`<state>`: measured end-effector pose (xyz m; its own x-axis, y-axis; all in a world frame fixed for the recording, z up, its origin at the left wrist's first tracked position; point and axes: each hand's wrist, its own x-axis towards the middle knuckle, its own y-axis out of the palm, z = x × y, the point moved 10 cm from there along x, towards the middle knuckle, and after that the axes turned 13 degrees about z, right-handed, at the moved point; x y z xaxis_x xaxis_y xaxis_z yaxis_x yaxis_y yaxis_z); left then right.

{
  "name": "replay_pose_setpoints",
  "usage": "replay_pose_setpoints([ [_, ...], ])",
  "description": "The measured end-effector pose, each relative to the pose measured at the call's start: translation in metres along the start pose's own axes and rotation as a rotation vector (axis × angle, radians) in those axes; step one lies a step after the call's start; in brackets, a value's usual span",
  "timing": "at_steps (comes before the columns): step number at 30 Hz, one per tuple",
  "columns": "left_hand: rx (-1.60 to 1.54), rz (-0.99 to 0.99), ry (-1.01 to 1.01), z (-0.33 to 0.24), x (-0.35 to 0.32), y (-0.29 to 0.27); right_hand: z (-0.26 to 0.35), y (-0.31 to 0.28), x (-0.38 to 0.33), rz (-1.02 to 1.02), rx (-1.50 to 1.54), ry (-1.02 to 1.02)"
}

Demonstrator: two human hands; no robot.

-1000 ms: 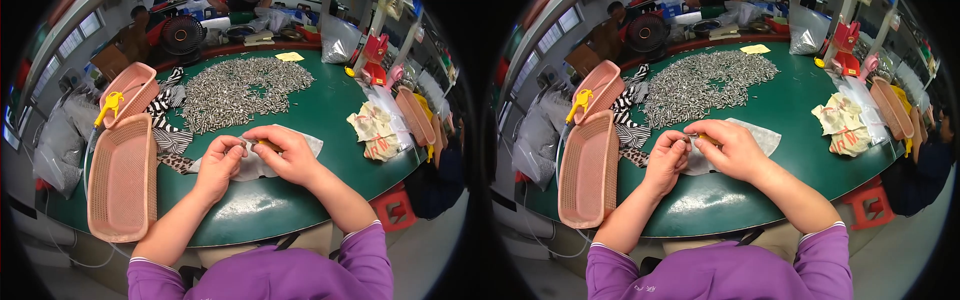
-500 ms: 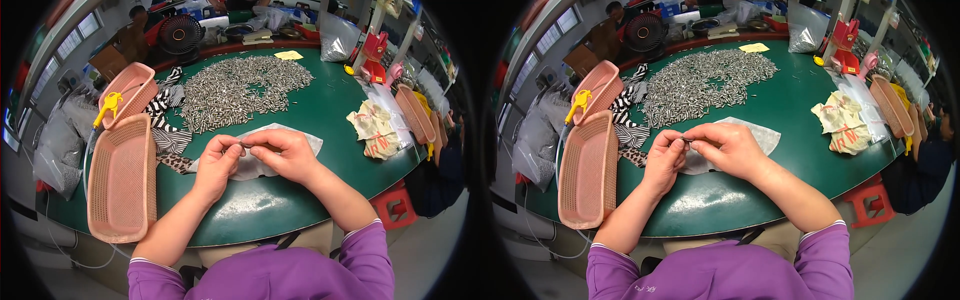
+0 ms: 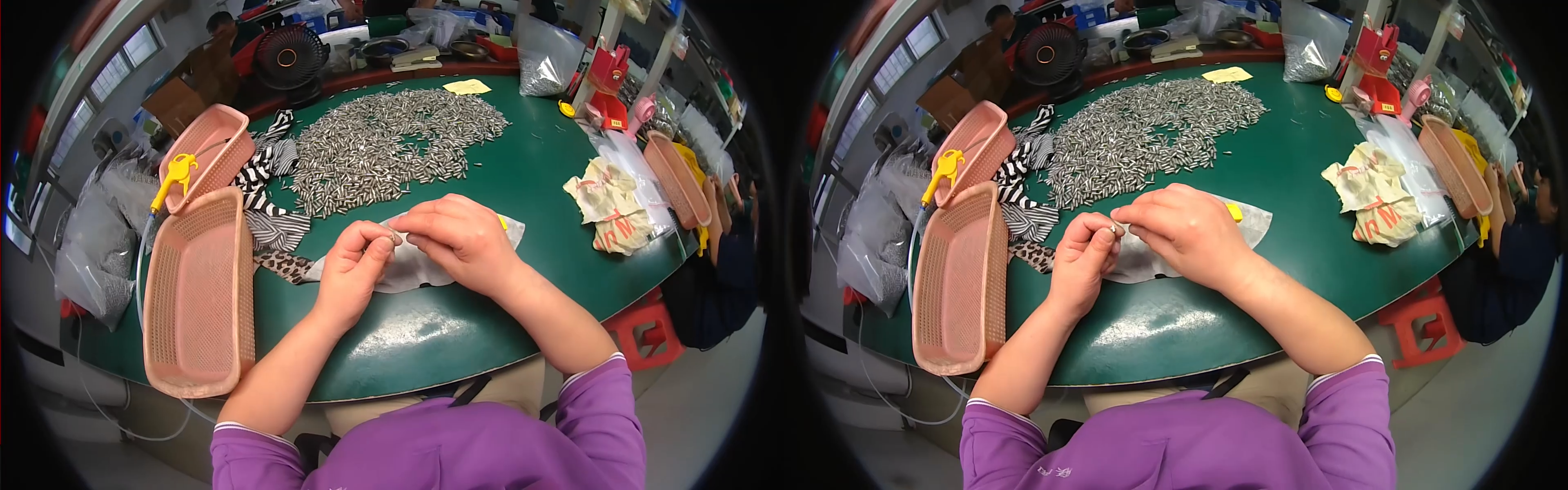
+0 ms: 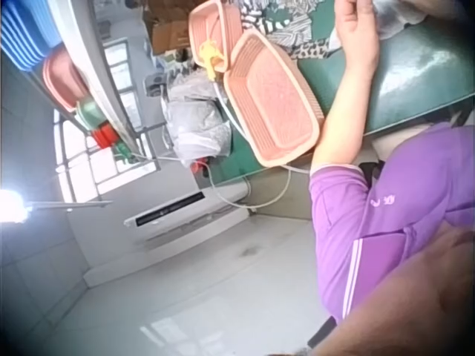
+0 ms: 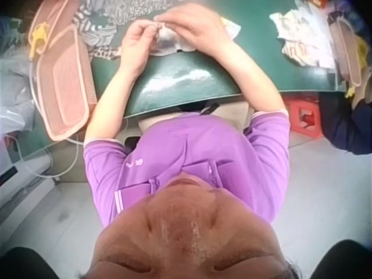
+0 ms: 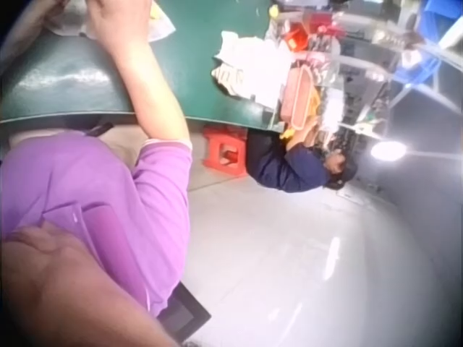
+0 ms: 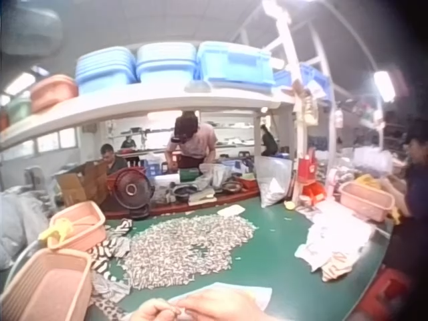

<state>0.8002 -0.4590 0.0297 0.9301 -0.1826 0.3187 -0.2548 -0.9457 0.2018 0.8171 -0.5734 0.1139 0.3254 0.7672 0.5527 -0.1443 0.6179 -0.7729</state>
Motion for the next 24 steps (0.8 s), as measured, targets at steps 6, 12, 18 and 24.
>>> replay_pose_setpoints([
  [6, -0.123, -0.023, -0.041, 0.003, -0.001, -0.004, -0.016, 0.004, -0.001, -0.01, 0.379, 0.122],
  [12, -0.087, -0.03, -0.02, 0.001, 0.0, -0.002, -0.011, 0.004, 0.0, 0.009, 0.437, 0.077],
  [18, -0.078, -0.037, -0.054, 0.004, -0.001, -0.004, -0.013, 0.005, -0.001, 0.014, 0.428, 0.115],
  [24, -0.139, 0.063, -0.07, 0.007, -0.002, 0.001, -0.012, 0.009, -0.002, 0.018, 0.41, 0.066],
])
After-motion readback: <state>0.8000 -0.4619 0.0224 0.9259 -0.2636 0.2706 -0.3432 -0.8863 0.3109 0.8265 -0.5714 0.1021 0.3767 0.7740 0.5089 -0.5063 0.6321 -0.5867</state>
